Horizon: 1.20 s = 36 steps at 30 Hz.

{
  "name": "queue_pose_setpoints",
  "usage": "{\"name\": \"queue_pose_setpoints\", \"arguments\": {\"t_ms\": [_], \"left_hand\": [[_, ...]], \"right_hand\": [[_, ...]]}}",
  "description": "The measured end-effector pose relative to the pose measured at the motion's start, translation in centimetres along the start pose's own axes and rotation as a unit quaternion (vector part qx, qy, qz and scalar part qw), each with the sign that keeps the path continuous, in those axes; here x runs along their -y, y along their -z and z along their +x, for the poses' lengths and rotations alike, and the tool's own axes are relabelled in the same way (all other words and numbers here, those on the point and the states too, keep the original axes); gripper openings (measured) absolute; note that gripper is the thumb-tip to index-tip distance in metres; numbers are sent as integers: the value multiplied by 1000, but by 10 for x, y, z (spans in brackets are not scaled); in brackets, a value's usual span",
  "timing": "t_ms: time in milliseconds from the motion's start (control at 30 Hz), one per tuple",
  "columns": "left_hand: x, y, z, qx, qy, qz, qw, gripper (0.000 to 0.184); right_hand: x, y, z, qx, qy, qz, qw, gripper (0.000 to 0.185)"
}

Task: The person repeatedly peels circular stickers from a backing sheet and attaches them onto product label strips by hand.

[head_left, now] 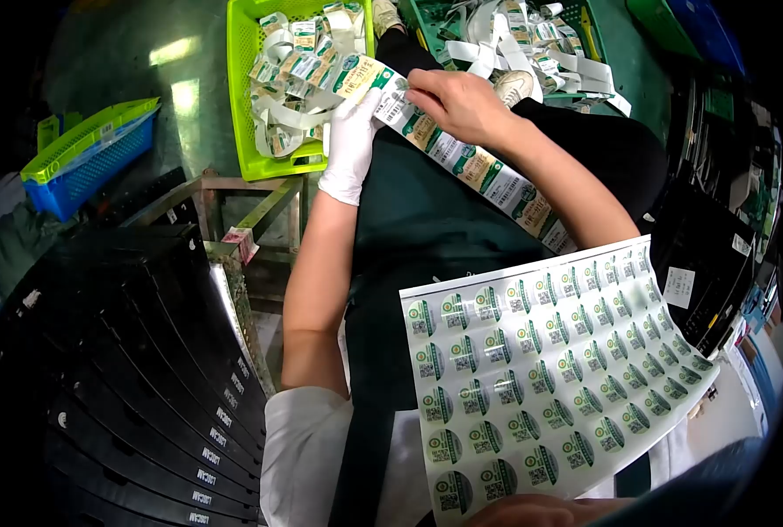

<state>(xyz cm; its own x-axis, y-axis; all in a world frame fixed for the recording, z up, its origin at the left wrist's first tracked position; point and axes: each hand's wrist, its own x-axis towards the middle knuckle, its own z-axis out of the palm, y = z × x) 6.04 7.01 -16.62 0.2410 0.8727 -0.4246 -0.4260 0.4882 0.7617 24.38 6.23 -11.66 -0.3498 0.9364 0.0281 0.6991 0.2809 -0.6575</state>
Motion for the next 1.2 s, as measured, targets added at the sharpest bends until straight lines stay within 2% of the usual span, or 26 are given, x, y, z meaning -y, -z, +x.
{"name": "queue_pose_setpoints", "arguments": {"t_ms": [167,300,400,500,533,567,633,667,733,767,800,833,867,900,933,967,1000,1033,1167,1200], "left_hand": [[0,-4,-1,2,-19,-9,1000,27],[-1,-8,-2,-4,-28,-1,1000,27],[-5,-14,-6,-8,-36,-19,999,26],[-1,-6,-4,2,-70,11,997,26],[0,-4,-2,-1,-63,-4,998,27],[1,-3,-2,-4,-58,-3,998,27],[-3,-4,-4,-8,-50,0,999,27],[-5,-5,-4,8,-47,53,997,33],[-14,-9,-7,53,0,-32,998,38],[-18,-14,-8,77,24,-76,994,40],[-24,-26,-17,131,11,-170,977,45],[-14,-27,-18,132,5,-199,971,42],[-1,-34,-24,114,10,-100,988,39],[12,-40,-30,94,14,-1,995,36],[27,-37,-27,106,30,30,993,31],[42,-33,-25,88,22,6,996,26],[39,-34,-26,64,40,-29,997,27],[34,-35,-26,39,57,-65,995,28],[18,-33,-24,-24,45,1,999,21],[15,-35,-25,-31,37,6,999,21]], "right_hand": [[-3,9,15,36,29,-10,999,20],[-1,16,19,79,-2,-39,996,21],[-4,8,22,70,-8,-41,997,26],[-4,12,26,71,-74,-92,990,37],[-11,17,29,65,-103,-122,985,48],[-15,26,32,70,-140,-119,981,52],[-18,29,33,67,-135,-75,986,51],[-18,26,32,84,-82,-35,992,49],[-16,16,33,105,-3,51,993,42],[-14,10,35,67,2,181,981,38],[-10,9,39,44,0,209,977,37],[-6,10,43,21,-1,236,971,36],[-2,15,45,27,-3,256,966,35],[-4,18,43,-4,-11,194,981,34],[-8,22,43,-35,-18,129,991,34],[-11,26,41,-66,-25,63,996,36],[-14,37,37,-37,-76,-6,996,36],[-20,41,29,-54,-71,-42,995,27],[-8,57,-6,82,2,-38,996,15],[-8,52,-10,74,65,-47,994,14]]}}
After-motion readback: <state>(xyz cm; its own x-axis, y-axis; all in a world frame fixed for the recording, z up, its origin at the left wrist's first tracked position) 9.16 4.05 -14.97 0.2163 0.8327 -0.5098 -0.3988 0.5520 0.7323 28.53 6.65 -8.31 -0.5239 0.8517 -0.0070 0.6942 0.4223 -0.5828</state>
